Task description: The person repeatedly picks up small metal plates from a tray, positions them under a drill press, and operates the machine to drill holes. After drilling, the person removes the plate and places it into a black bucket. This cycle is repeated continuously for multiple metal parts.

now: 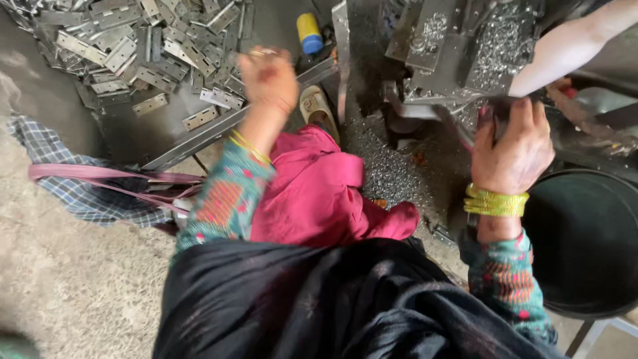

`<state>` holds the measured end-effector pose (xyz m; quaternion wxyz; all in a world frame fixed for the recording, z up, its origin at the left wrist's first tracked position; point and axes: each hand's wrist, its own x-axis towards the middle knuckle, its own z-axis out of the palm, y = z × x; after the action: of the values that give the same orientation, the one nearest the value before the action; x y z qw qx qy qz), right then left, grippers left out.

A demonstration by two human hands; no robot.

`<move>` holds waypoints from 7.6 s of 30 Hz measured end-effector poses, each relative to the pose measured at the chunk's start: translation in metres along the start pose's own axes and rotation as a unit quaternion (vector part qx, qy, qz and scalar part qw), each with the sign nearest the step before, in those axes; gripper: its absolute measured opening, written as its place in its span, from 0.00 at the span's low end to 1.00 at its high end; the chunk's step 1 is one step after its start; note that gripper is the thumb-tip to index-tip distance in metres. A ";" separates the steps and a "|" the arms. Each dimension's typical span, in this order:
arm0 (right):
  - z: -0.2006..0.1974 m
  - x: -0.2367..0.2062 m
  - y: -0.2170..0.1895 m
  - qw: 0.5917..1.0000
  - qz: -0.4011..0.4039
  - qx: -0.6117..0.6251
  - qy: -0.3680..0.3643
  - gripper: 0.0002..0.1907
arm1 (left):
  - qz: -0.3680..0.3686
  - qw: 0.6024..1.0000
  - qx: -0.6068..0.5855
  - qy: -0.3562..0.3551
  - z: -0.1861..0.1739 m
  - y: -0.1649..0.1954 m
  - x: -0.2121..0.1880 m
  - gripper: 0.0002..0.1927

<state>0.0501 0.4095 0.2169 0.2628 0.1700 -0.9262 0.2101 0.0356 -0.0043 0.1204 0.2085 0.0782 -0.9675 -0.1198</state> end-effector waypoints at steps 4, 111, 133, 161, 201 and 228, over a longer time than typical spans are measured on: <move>-0.004 0.016 -0.004 0.998 -0.027 0.055 -0.006 0.04 | 0.045 0.981 0.188 -0.030 0.008 -0.078 0.027 0.23; 0.101 -0.144 0.052 0.942 0.217 0.031 -0.255 0.22 | 0.139 0.963 0.204 -0.111 0.046 0.266 0.053 0.22; 0.118 -0.159 0.067 0.946 0.206 0.049 -0.244 0.20 | 0.142 0.960 0.231 -0.067 0.045 0.272 0.061 0.26; 0.118 -0.157 0.062 0.957 0.184 0.012 -0.224 0.24 | 0.095 0.983 0.156 -0.008 0.087 0.268 0.094 0.27; -0.014 -0.023 -0.011 0.985 0.139 0.015 -0.098 0.15 | 0.107 0.994 -0.003 -0.020 0.018 0.262 0.017 0.18; 0.100 -0.129 0.076 0.959 0.149 -0.009 -0.240 0.15 | 0.099 0.981 0.124 -0.109 0.032 0.276 0.074 0.23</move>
<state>0.0803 0.4525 0.0444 0.0000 0.0731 -0.9787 0.1918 -0.0726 0.2519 0.1931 0.1015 -0.0066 -0.9947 0.0149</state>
